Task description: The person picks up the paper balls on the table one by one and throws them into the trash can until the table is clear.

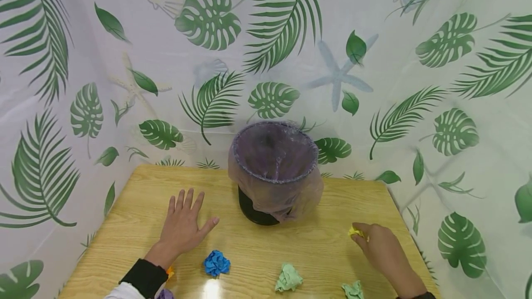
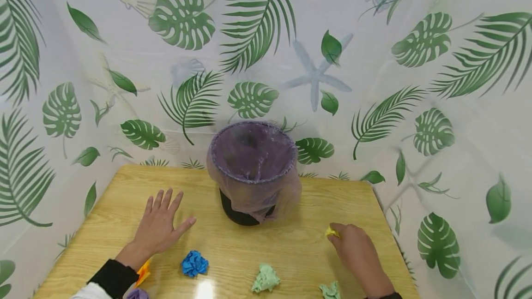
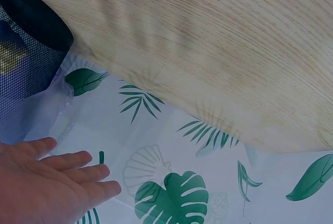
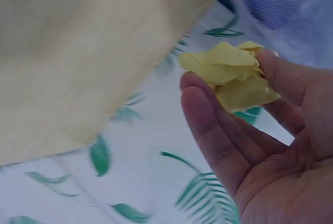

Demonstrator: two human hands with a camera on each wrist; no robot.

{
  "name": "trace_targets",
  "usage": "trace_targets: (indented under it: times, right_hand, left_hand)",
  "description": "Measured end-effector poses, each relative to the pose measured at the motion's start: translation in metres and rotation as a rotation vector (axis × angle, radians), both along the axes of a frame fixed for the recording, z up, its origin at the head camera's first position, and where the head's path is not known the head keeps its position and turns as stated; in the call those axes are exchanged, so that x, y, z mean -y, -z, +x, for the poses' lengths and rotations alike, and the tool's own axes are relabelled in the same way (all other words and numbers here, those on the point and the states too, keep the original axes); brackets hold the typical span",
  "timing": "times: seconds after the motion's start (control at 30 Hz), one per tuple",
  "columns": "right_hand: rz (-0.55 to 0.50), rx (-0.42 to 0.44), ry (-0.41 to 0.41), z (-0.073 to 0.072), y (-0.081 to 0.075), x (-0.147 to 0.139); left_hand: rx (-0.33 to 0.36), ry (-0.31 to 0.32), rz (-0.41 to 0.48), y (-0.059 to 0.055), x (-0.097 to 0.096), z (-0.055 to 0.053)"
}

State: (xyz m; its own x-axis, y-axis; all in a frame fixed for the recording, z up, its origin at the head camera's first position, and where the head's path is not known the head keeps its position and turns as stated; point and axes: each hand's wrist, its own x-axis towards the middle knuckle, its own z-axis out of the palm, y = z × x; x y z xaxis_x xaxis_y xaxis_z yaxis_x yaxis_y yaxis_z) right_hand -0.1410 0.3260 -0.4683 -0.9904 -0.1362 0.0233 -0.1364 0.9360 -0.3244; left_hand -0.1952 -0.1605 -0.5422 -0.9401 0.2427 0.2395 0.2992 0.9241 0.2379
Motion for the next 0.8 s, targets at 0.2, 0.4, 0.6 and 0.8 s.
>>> trace_targets:
  times: [0.2,0.4,0.6,0.8]
  right_hand:
    - [-0.025,-0.215,-0.066,-0.016,-0.031,0.023]
    - [-0.045,-0.362,-0.125,-0.029,-0.058,0.048]
    - [-0.048,-0.507,-0.185,-0.043,-0.075,0.074]
    - [-0.068,-0.636,-0.221,-0.062,-0.086,0.095]
  left_hand:
    - [-0.006,0.001,0.007,0.001,-0.001,0.0]
    - [-0.004,-0.002,-0.005,0.002,-0.003,0.001]
    - [-0.001,-0.003,-0.007,0.004,-0.004,0.002]
    - [-0.003,0.002,-0.014,0.006,-0.006,0.002]
